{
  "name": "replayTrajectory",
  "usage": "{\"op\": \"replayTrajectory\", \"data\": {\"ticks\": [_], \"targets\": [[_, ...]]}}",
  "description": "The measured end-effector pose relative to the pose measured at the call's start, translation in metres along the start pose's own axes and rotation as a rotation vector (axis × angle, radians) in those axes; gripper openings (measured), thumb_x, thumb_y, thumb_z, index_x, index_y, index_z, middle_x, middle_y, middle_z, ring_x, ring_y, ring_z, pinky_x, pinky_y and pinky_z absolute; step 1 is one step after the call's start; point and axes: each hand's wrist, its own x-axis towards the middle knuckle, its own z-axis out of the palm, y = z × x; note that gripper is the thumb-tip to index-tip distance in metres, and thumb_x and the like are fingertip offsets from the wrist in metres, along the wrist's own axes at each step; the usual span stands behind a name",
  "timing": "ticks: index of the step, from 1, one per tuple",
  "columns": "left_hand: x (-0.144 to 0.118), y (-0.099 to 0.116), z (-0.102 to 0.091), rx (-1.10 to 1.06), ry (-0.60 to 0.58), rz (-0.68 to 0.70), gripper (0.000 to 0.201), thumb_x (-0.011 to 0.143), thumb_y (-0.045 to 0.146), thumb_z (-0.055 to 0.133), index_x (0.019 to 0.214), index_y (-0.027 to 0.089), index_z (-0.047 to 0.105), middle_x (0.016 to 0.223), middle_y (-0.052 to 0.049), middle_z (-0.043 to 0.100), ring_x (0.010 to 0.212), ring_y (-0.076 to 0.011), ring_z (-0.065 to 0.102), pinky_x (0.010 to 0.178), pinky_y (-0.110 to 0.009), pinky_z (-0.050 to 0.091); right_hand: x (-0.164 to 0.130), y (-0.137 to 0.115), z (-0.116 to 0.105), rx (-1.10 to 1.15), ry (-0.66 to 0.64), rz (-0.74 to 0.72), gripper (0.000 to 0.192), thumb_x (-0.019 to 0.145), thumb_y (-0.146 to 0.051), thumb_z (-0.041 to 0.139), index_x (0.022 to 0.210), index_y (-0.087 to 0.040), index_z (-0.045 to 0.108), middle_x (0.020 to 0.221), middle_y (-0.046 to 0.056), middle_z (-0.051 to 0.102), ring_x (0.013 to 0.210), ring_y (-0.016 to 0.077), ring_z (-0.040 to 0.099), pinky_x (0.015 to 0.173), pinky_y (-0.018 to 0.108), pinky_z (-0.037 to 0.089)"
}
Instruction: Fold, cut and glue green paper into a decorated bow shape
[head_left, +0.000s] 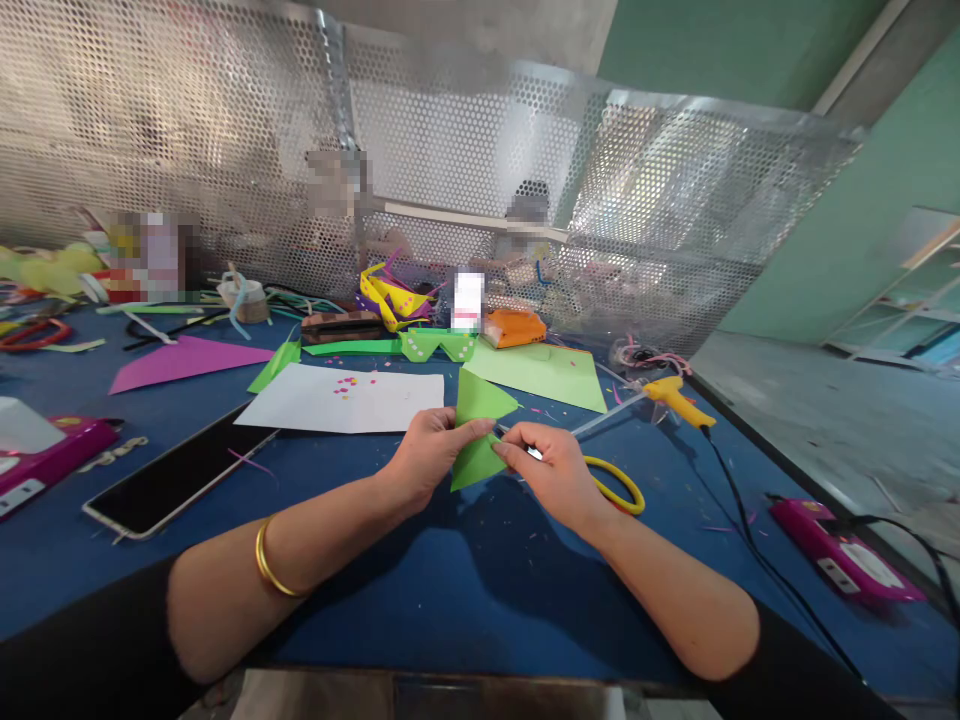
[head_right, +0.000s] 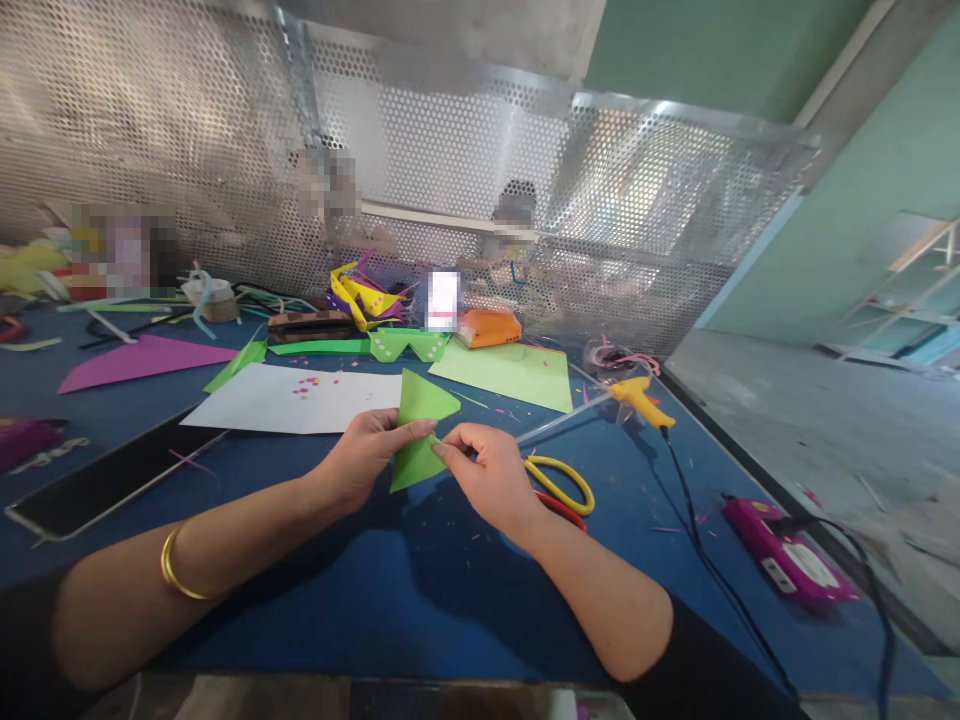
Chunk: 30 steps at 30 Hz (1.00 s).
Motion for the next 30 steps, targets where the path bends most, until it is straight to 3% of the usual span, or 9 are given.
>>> {"op": "replayTrajectory", "data": {"ticks": [5, 9, 14, 20, 25, 30], "targets": [[0.004, 0.0, -0.003, -0.049, 0.036, -0.011, 0.031, 0.057, 0.037, 0.085, 0.071, 0.012, 0.072, 0.063, -0.005, 0.071, 0.054, -0.0151, 0.063, 0.053, -0.025, 0.049, 0.004, 0.006, -0.001, 0.122, -0.028, 0.048, 0.033, 0.089, -0.047, 0.056, 0.076, -0.019, 0.068, 0.066, 0.0, 0.063, 0.065, 0.0157, 0.056, 0.062, 0.028, 0.042], [0.005, 0.0, -0.003, -0.051, 0.014, -0.033, 0.035, 0.057, 0.039, 0.085, 0.075, 0.012, 0.073, 0.067, -0.008, 0.074, 0.057, -0.0186, 0.066, 0.056, -0.028, 0.053, 0.01, 0.016, -0.002, 0.267, 0.072, 0.068, 0.043, 0.087, -0.057, 0.055, 0.078, -0.019, 0.071, 0.071, 0.003, 0.066, 0.072, 0.0186, 0.06, 0.071, 0.031, 0.048], [0.003, -0.002, -0.003, 0.017, -0.038, -0.02, 0.033, 0.059, 0.038, 0.084, 0.078, 0.013, 0.075, 0.064, -0.004, 0.072, 0.053, -0.0159, 0.063, 0.053, -0.026, 0.051, 0.013, 0.02, -0.002, 0.41, 0.165, 0.173, 0.035, 0.077, -0.054, 0.068, 0.078, -0.019, 0.07, 0.07, 0.001, 0.067, 0.072, 0.0178, 0.061, 0.074, 0.032, 0.048], [0.005, -0.006, -0.004, 0.161, -0.096, -0.042, 0.034, 0.059, 0.041, 0.084, 0.077, 0.013, 0.076, 0.062, -0.003, 0.07, 0.052, -0.0149, 0.062, 0.053, -0.024, 0.049, 0.013, 0.011, -0.005, 0.372, 0.152, 0.185, 0.028, 0.07, -0.042, 0.075, 0.06, -0.019, 0.063, 0.054, -0.003, 0.059, 0.056, 0.013, 0.052, 0.062, 0.028, 0.044], [0.008, -0.008, -0.005, 0.193, -0.086, -0.082, 0.039, 0.067, 0.051, 0.078, 0.077, 0.014, 0.076, 0.061, -0.005, 0.07, 0.05, -0.0136, 0.06, 0.049, -0.023, 0.045, 0.013, 0.011, -0.005, 0.362, 0.214, 0.167, 0.026, 0.072, -0.039, 0.072, 0.058, -0.019, 0.063, 0.053, -0.003, 0.058, 0.054, 0.0123, 0.051, 0.059, 0.028, 0.043], [0.007, -0.008, -0.006, 0.184, -0.098, -0.06, 0.031, 0.063, 0.041, 0.082, 0.078, 0.014, 0.076, 0.06, -0.003, 0.069, 0.049, -0.0131, 0.059, 0.049, -0.022, 0.045, 0.013, 0.012, -0.005, 0.398, 0.205, 0.178, 0.027, 0.07, -0.04, 0.075, 0.058, -0.019, 0.063, 0.053, -0.002, 0.058, 0.054, 0.0124, 0.052, 0.059, 0.028, 0.043]]}}
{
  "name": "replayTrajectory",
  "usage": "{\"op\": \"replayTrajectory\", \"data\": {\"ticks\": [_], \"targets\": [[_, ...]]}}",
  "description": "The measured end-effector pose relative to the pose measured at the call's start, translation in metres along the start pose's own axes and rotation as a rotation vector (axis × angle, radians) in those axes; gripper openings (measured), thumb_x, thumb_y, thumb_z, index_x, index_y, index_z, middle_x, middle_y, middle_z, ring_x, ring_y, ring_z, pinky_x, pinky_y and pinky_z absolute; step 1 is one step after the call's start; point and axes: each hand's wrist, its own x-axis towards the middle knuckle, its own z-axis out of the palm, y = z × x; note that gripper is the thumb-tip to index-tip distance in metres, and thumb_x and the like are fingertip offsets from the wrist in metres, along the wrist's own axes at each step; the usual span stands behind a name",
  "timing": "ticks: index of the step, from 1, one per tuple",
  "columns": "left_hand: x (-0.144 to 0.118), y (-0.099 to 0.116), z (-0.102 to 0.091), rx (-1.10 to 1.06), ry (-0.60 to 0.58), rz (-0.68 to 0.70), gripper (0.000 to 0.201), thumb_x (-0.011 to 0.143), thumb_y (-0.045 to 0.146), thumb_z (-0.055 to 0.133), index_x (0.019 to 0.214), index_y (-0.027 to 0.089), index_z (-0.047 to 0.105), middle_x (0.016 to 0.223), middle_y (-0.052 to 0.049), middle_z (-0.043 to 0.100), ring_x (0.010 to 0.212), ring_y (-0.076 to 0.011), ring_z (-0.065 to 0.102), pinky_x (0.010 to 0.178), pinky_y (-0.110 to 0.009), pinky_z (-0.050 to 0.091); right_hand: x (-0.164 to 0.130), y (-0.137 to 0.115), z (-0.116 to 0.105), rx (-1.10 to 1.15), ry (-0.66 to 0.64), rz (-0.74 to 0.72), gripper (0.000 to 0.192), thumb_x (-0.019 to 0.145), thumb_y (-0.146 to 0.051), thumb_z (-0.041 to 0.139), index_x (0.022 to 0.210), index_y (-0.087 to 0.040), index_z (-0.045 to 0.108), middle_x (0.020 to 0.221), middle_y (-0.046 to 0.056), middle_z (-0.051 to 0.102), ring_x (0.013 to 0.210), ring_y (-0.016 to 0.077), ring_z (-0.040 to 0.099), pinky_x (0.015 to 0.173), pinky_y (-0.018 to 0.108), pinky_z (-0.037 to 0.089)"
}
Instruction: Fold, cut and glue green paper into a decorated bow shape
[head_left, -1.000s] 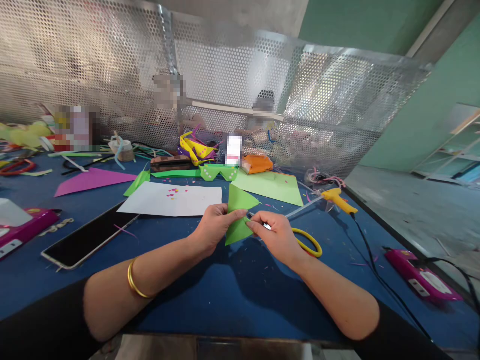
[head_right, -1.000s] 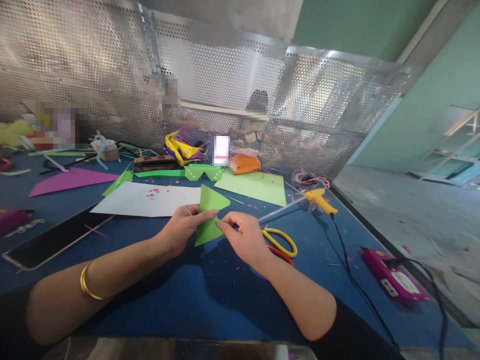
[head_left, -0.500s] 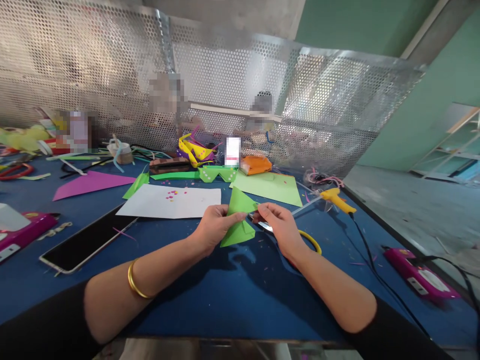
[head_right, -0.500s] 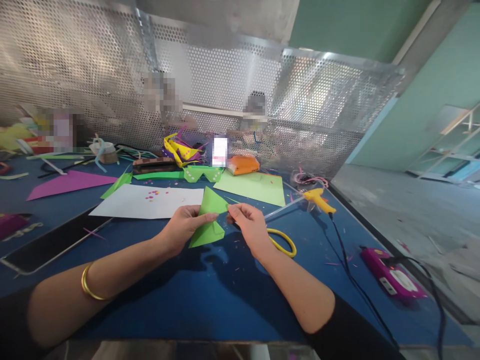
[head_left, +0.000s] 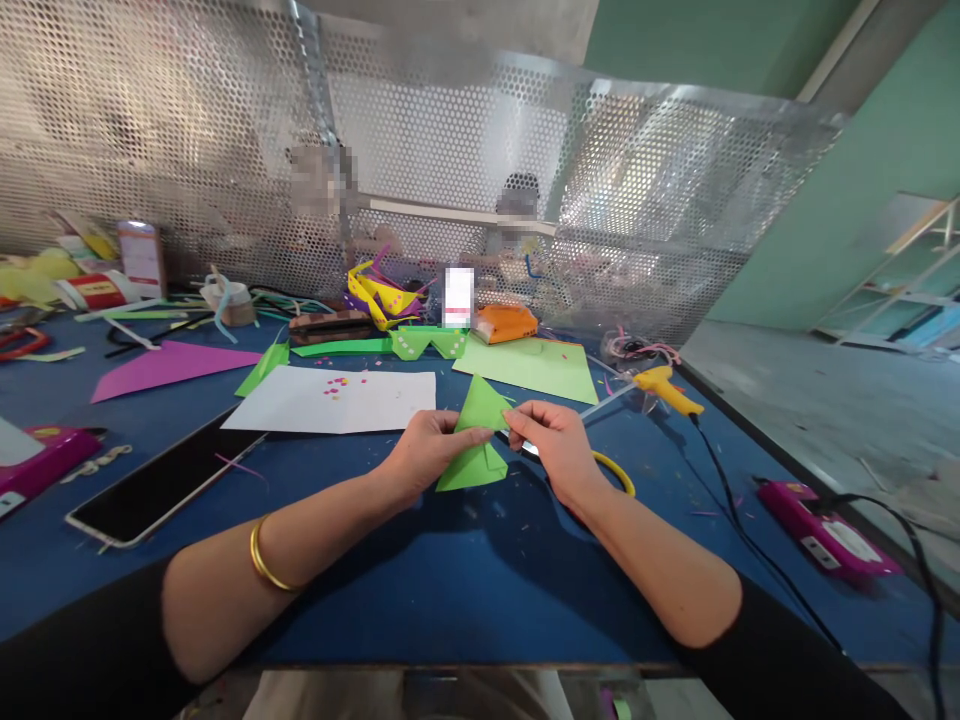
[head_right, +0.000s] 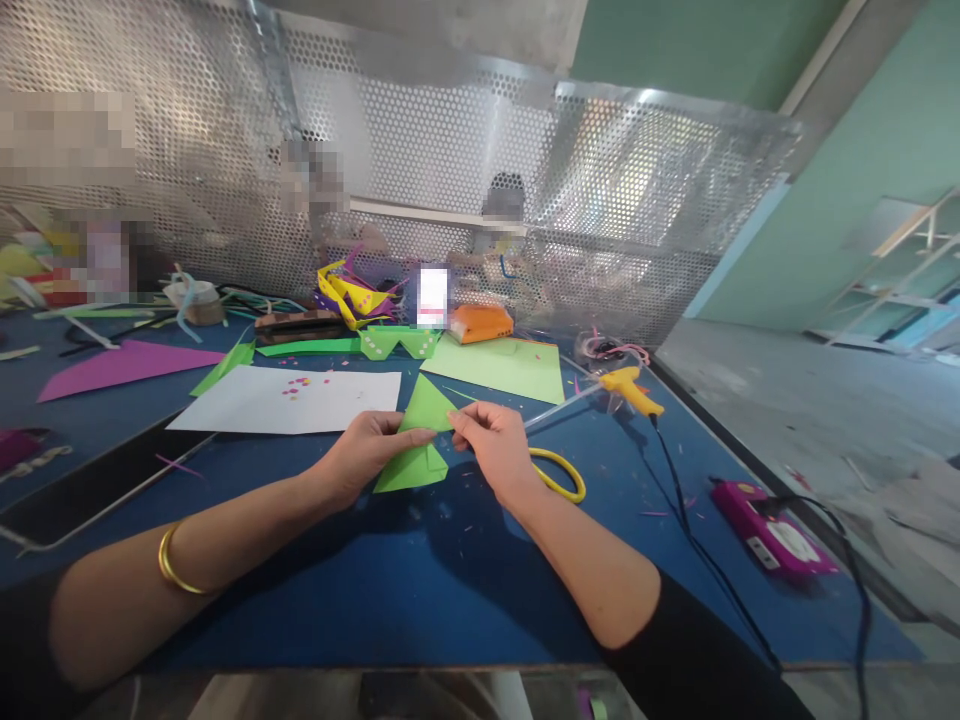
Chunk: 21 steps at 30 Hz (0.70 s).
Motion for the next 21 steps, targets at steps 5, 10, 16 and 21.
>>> {"op": "replayTrajectory", "data": {"ticks": [5, 10, 16, 21], "targets": [[-0.0019, 0.0034, 0.0001, -0.084, -0.02, 0.016, 0.026, 0.062, 0.034, 0.082, 0.08, 0.015, 0.076, 0.062, -0.002, 0.07, 0.051, -0.0134, 0.061, 0.052, -0.024, 0.048, 0.0019, 0.003, 0.0006, 0.068, -0.055, 0.058, 0.032, 0.071, -0.047, 0.074, 0.061, -0.018, 0.064, 0.054, -0.002, 0.06, 0.055, 0.0129, 0.054, 0.061, 0.028, 0.045], [-0.0011, 0.0056, -0.0011, -0.123, 0.013, 0.024, 0.028, 0.061, 0.034, 0.083, 0.079, 0.013, 0.077, 0.063, -0.003, 0.07, 0.051, -0.0132, 0.061, 0.052, -0.024, 0.049, 0.0044, 0.0074, 0.0008, 0.107, -0.024, 0.1, 0.037, 0.068, -0.055, 0.075, 0.07, -0.018, 0.067, 0.065, 0.001, 0.067, 0.063, 0.0155, 0.06, 0.071, 0.032, 0.049], [0.0006, 0.0024, -0.002, -0.098, 0.003, 0.021, 0.03, 0.059, 0.035, 0.084, 0.078, 0.013, 0.076, 0.059, -0.002, 0.069, 0.049, -0.0135, 0.061, 0.05, -0.024, 0.048, 0.0046, 0.0062, -0.0003, 0.054, -0.042, 0.046, 0.029, 0.07, -0.044, 0.074, 0.064, -0.018, 0.064, 0.056, -0.003, 0.06, 0.057, 0.0128, 0.054, 0.064, 0.028, 0.044], [-0.0046, 0.0045, -0.0001, -0.097, -0.051, 0.019, 0.03, 0.059, 0.036, 0.084, 0.075, 0.012, 0.075, 0.063, -0.003, 0.071, 0.053, -0.0146, 0.063, 0.052, -0.024, 0.05, 0.0034, 0.0057, 0.0015, 0.015, -0.028, -0.014, 0.031, 0.075, -0.039, 0.069, 0.055, -0.019, 0.057, 0.048, -0.005, 0.051, 0.052, 0.0107, 0.045, 0.056, 0.026, 0.036]]}}
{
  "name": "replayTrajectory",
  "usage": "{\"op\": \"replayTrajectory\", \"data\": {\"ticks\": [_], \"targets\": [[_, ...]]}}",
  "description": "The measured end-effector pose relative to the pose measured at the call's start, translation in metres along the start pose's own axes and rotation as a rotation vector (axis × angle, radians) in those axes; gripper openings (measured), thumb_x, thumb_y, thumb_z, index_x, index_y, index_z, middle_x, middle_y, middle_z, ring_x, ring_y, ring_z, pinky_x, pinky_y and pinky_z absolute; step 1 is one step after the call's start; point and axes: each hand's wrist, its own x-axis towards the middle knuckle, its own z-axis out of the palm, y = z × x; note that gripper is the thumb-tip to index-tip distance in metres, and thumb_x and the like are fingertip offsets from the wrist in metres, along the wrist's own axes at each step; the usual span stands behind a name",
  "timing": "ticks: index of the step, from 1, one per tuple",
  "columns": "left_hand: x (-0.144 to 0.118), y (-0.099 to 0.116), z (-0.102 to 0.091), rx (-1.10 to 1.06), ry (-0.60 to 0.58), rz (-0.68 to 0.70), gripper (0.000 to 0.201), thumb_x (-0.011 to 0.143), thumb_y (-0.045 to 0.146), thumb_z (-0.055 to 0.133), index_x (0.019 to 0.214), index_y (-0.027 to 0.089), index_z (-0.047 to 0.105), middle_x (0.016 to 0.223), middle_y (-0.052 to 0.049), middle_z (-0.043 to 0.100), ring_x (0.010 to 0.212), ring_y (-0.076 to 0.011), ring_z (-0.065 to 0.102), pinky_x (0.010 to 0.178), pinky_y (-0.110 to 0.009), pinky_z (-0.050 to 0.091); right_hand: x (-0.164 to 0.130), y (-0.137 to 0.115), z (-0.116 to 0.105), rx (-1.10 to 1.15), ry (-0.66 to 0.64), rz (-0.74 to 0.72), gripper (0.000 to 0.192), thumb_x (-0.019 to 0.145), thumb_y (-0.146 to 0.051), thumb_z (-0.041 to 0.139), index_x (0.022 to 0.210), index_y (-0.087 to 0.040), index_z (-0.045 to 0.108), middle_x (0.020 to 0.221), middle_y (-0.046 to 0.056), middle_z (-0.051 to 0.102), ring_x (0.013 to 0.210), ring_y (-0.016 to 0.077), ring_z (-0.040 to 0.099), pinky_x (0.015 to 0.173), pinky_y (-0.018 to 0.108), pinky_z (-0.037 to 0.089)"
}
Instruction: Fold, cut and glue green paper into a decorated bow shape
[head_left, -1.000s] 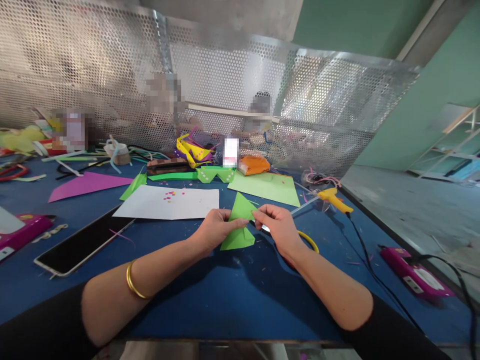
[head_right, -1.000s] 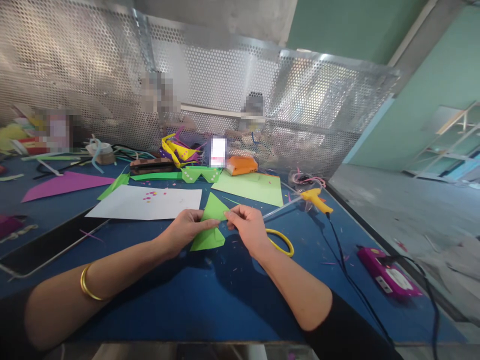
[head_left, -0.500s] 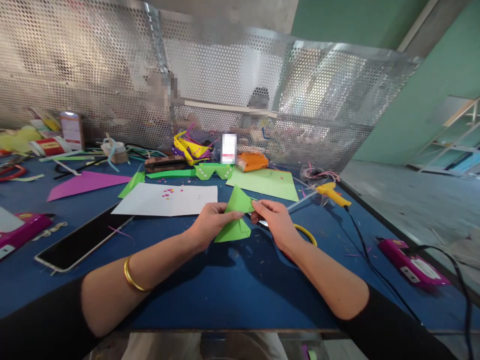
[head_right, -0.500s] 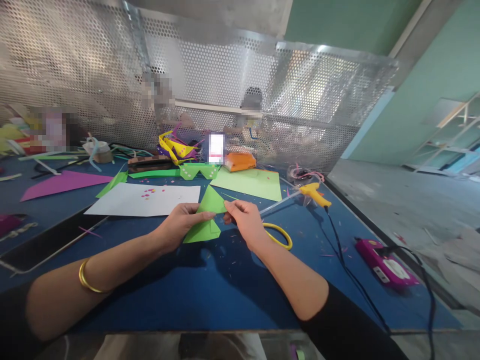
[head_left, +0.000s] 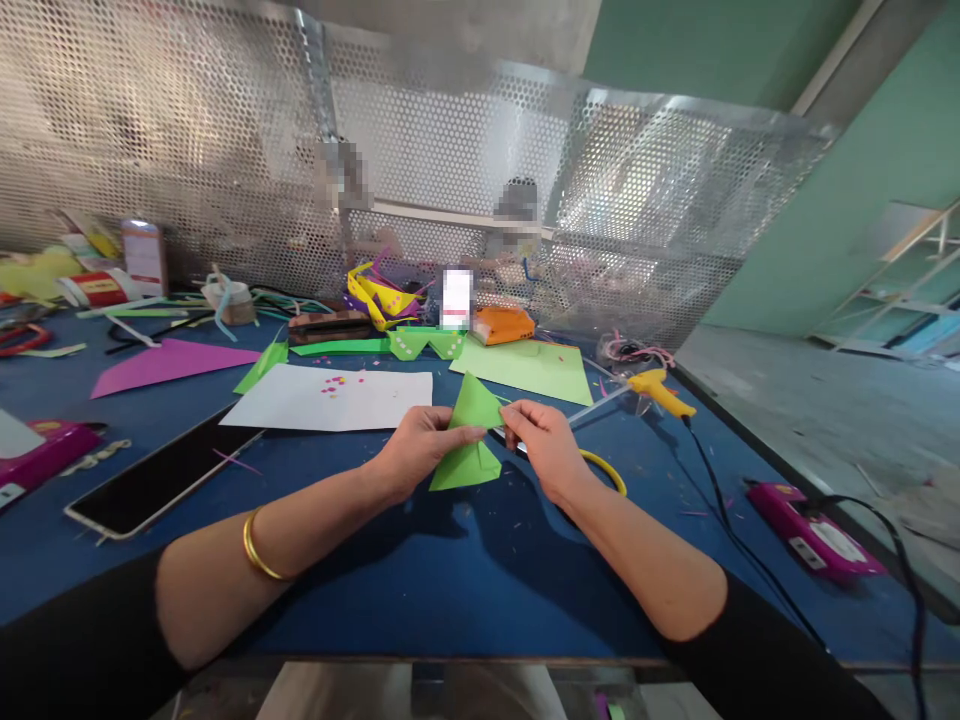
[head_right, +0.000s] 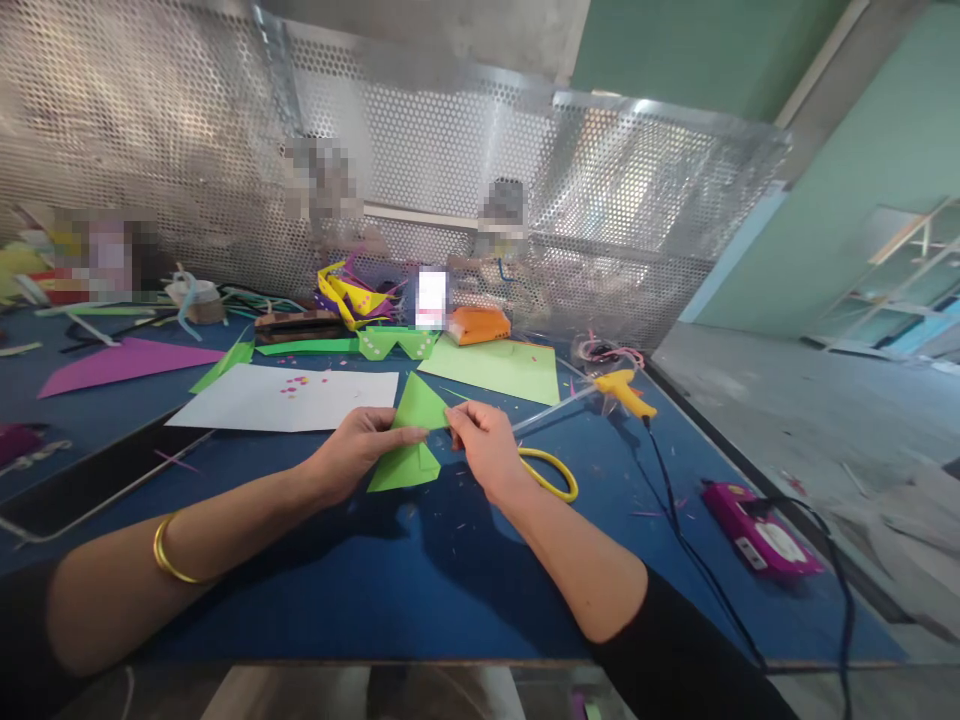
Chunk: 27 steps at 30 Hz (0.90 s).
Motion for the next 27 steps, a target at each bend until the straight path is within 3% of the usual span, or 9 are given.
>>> {"op": "replayTrajectory", "data": {"ticks": [9, 13, 21, 27], "targets": [[0.0023, -0.0006, 0.0018, -0.085, 0.055, -0.047, 0.027, 0.059, 0.032, 0.084, 0.075, 0.013, 0.075, 0.061, -0.004, 0.071, 0.051, -0.0151, 0.063, 0.052, -0.024, 0.051, 0.0018, -0.0043, 0.0002, 0.071, 0.048, 0.106, 0.041, 0.071, -0.058, 0.069, 0.079, -0.017, 0.068, 0.062, 0.0, 0.064, 0.06, 0.016, 0.06, 0.067, 0.031, 0.048], [0.0001, -0.0031, 0.0029, -0.016, 0.024, -0.044, 0.029, 0.06, 0.035, 0.084, 0.078, 0.014, 0.076, 0.063, -0.004, 0.072, 0.053, -0.0146, 0.063, 0.053, -0.024, 0.05, -0.0006, -0.0044, 0.0009, -0.046, -0.056, 0.073, 0.032, 0.068, -0.048, 0.074, 0.065, -0.019, 0.063, 0.056, -0.002, 0.062, 0.057, 0.0139, 0.056, 0.061, 0.028, 0.045], [-0.0032, -0.0035, 0.0052, 0.125, -0.002, -0.046, 0.035, 0.059, 0.043, 0.084, 0.078, 0.015, 0.076, 0.069, -0.006, 0.074, 0.06, -0.0179, 0.066, 0.056, -0.026, 0.051, -0.0013, -0.0004, -0.0042, -0.239, -0.09, -0.016, 0.031, 0.077, -0.038, 0.066, 0.055, -0.02, 0.054, 0.048, -0.004, 0.052, 0.048, 0.0105, 0.043, 0.052, 0.026, 0.035], [0.0001, -0.0027, 0.0028, 0.11, 0.027, -0.068, 0.032, 0.062, 0.042, 0.082, 0.077, 0.015, 0.076, 0.062, -0.003, 0.071, 0.054, -0.0152, 0.062, 0.053, -0.025, 0.049, -0.0019, -0.0035, -0.003, -0.137, -0.065, 0.012, 0.04, 0.085, -0.051, 0.055, 0.062, -0.019, 0.061, 0.055, 0.0, 0.058, 0.058, 0.0151, 0.055, 0.061, 0.028, 0.043]]}}
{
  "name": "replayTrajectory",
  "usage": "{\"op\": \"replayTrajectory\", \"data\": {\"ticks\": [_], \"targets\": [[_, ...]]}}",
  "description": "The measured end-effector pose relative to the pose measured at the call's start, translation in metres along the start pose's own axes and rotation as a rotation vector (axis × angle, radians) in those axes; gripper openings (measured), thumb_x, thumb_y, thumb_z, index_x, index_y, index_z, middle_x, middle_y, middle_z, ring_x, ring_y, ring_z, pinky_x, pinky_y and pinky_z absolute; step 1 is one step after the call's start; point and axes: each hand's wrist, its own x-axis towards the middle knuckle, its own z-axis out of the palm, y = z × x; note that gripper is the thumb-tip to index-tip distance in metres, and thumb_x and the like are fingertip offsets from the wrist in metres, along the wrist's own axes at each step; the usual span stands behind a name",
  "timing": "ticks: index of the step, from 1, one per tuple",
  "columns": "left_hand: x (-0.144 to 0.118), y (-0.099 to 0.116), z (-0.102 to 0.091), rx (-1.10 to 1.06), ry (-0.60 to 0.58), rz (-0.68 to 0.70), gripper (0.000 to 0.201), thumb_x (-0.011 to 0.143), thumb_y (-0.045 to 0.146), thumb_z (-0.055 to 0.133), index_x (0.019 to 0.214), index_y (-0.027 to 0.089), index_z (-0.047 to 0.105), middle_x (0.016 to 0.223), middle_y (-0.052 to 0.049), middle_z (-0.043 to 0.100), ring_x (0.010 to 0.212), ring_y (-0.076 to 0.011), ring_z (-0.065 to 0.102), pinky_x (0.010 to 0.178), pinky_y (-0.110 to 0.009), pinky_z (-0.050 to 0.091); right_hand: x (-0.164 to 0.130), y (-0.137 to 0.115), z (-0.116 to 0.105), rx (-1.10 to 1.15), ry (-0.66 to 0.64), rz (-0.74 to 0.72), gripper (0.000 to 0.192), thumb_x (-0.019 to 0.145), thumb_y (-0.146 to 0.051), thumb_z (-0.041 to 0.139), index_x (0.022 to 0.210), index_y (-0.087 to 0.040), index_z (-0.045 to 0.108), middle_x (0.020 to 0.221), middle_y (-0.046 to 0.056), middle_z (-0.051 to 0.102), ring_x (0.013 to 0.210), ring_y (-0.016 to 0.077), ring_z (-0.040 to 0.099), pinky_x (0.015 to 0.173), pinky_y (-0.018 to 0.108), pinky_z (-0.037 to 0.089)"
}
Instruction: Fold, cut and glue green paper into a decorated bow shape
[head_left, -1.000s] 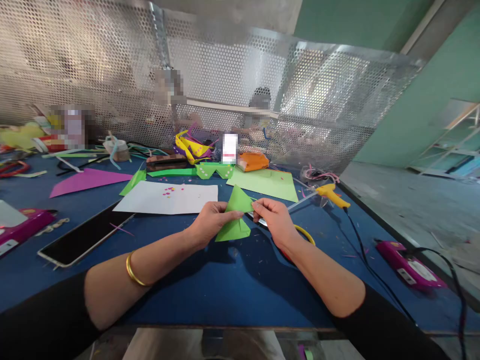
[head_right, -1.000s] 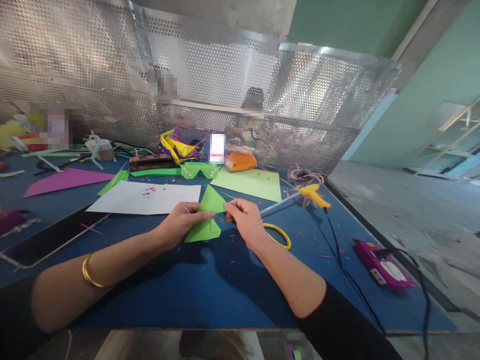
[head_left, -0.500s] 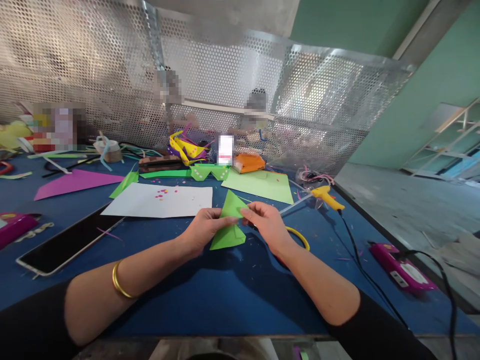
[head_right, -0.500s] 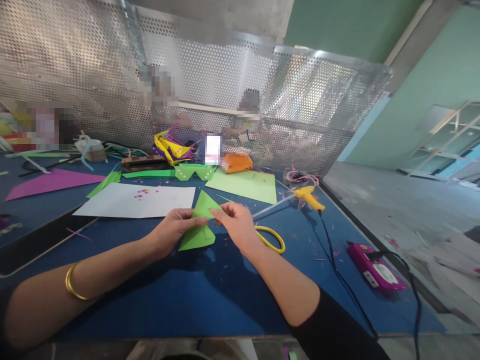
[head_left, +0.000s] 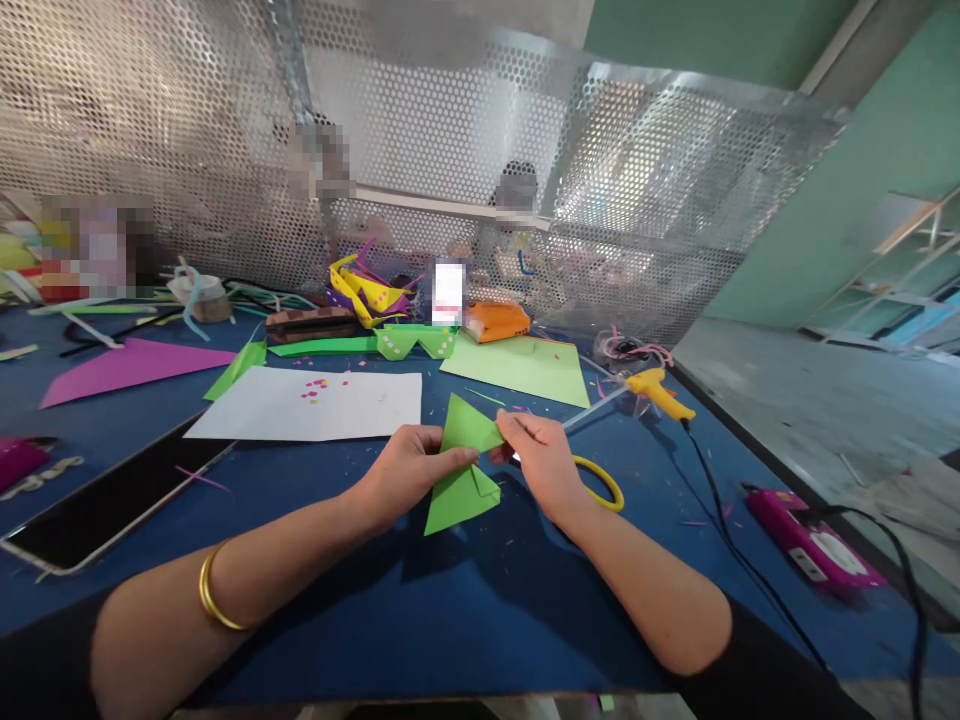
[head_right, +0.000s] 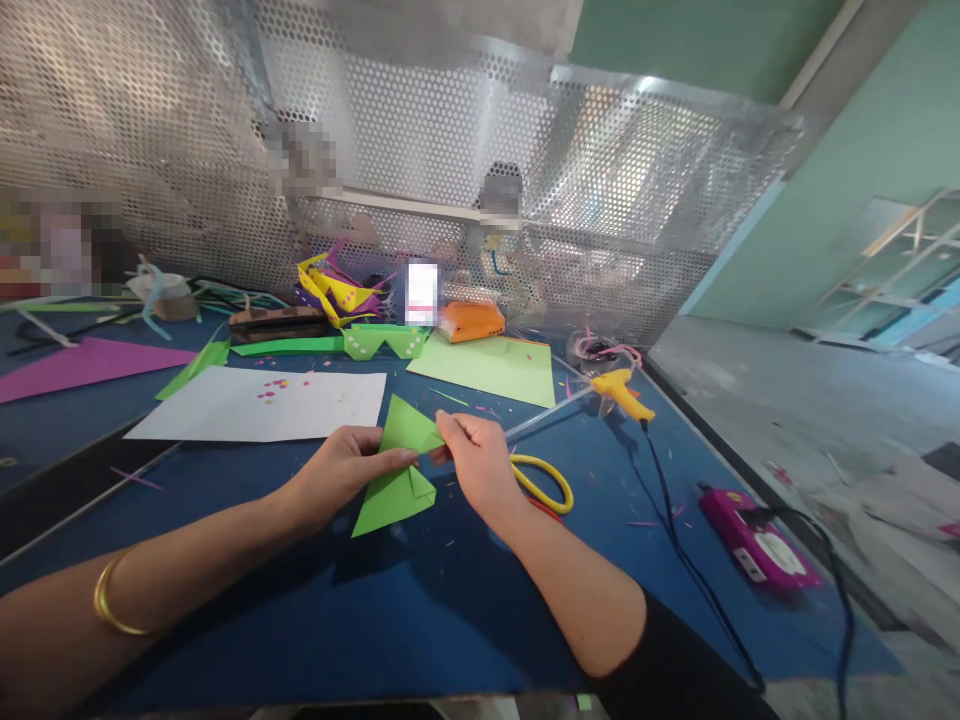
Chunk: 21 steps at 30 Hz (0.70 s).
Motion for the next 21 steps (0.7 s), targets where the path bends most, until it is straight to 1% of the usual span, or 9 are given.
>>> {"op": "replayTrajectory", "data": {"ticks": [2, 3, 5, 7, 11, 14, 17, 19, 21], "targets": [[0.002, -0.002, -0.001, 0.004, 0.012, -0.007, 0.032, 0.063, 0.043, 0.081, 0.077, 0.014, 0.076, 0.064, -0.004, 0.071, 0.056, -0.0158, 0.063, 0.054, -0.025, 0.049, 0.001, 0.0, 0.0, 0.021, 0.01, 0.022, 0.043, 0.086, -0.055, 0.053, 0.066, -0.019, 0.062, 0.059, 0.001, 0.06, 0.062, 0.0163, 0.058, 0.063, 0.029, 0.044], [0.002, -0.002, -0.002, 0.015, 0.022, -0.007, 0.032, 0.064, 0.043, 0.08, 0.077, 0.014, 0.075, 0.064, -0.004, 0.072, 0.056, -0.0159, 0.063, 0.054, -0.025, 0.049, 0.001, 0.0, 0.0, 0.017, 0.008, 0.031, 0.041, 0.085, -0.055, 0.056, 0.067, -0.018, 0.062, 0.06, 0.0, 0.061, 0.063, 0.0163, 0.058, 0.063, 0.029, 0.044], [0.002, -0.003, -0.002, 0.036, 0.02, -0.011, 0.031, 0.064, 0.043, 0.08, 0.076, 0.015, 0.075, 0.066, -0.005, 0.073, 0.057, -0.0167, 0.064, 0.054, -0.026, 0.049, 0.001, 0.001, 0.0, -0.012, -0.004, 0.046, 0.035, 0.08, -0.051, 0.064, 0.066, -0.018, 0.061, 0.06, -0.001, 0.06, 0.062, 0.0153, 0.056, 0.062, 0.028, 0.043], [0.002, -0.004, -0.002, 0.044, -0.012, -0.018, 0.031, 0.064, 0.044, 0.08, 0.076, 0.015, 0.075, 0.071, -0.006, 0.074, 0.061, -0.0179, 0.065, 0.058, -0.027, 0.05, 0.001, 0.003, -0.001, -0.061, -0.017, 0.051, 0.031, 0.079, -0.045, 0.066, 0.064, -0.019, 0.059, 0.057, -0.002, 0.057, 0.058, 0.0136, 0.053, 0.059, 0.027, 0.042], [0.003, -0.002, -0.003, 0.097, -0.04, -0.004, 0.035, 0.069, 0.051, 0.074, 0.07, 0.016, 0.074, 0.069, -0.006, 0.073, 0.061, -0.0179, 0.064, 0.059, -0.028, 0.049, 0.004, 0.006, -0.005, -0.175, -0.025, 0.016, 0.031, 0.083, -0.04, 0.061, 0.06, -0.019, 0.056, 0.051, -0.004, 0.053, 0.052, 0.0117, 0.047, 0.055, 0.026, 0.037], [0.003, -0.001, -0.004, 0.115, -0.017, 0.007, 0.034, 0.069, 0.05, 0.075, 0.069, 0.016, 0.074, 0.068, -0.006, 0.072, 0.061, -0.0175, 0.063, 0.057, -0.027, 0.047, 0.006, 0.008, -0.009, -0.253, -0.04, -0.034, 0.03, 0.088, -0.038, 0.056, 0.065, -0.019, 0.06, 0.056, -0.002, 0.057, 0.057, 0.0138, 0.054, 0.059, 0.027, 0.042], [0.003, 0.0, -0.004, 0.085, 0.063, -0.006, 0.032, 0.066, 0.047, 0.077, 0.068, 0.016, 0.073, 0.066, -0.006, 0.071, 0.061, -0.0193, 0.063, 0.055, -0.028, 0.046, 0.006, 0.003, -0.014, -0.427, 0.053, -0.23, 0.028, 0.094, -0.038, 0.048, 0.092, -0.018, 0.068, 0.082, 0.005, 0.069, 0.078, 0.0195, 0.064, 0.072, 0.032, 0.048], [0.003, 0.0, -0.003, 0.043, 0.131, 0.011, 0.031, 0.065, 0.046, 0.077, 0.063, 0.016, 0.072, 0.062, -0.006, 0.07, 0.058, -0.0192, 0.062, 0.053, -0.028, 0.046, 0.002, -0.004, -0.017, -0.594, 0.139, -0.447, 0.032, 0.096, -0.04, 0.046, 0.11, -0.017, 0.065, 0.099, 0.011, 0.069, 0.092, 0.0232, 0.064, 0.08, 0.036, 0.048], [0.004, -0.001, -0.003, -0.013, 0.181, 0.039, 0.029, 0.066, 0.044, 0.076, 0.06, 0.016, 0.07, 0.061, -0.005, 0.068, 0.057, -0.0174, 0.059, 0.053, -0.027, 0.045, -0.004, -0.012, -0.018, -0.743, 0.124, -0.681, 0.039, 0.096, -0.046, 0.049, 0.118, -0.016, 0.061, 0.104, 0.013, 0.068, 0.098, 0.0254, 0.063, 0.085, 0.04, 0.047]]}}
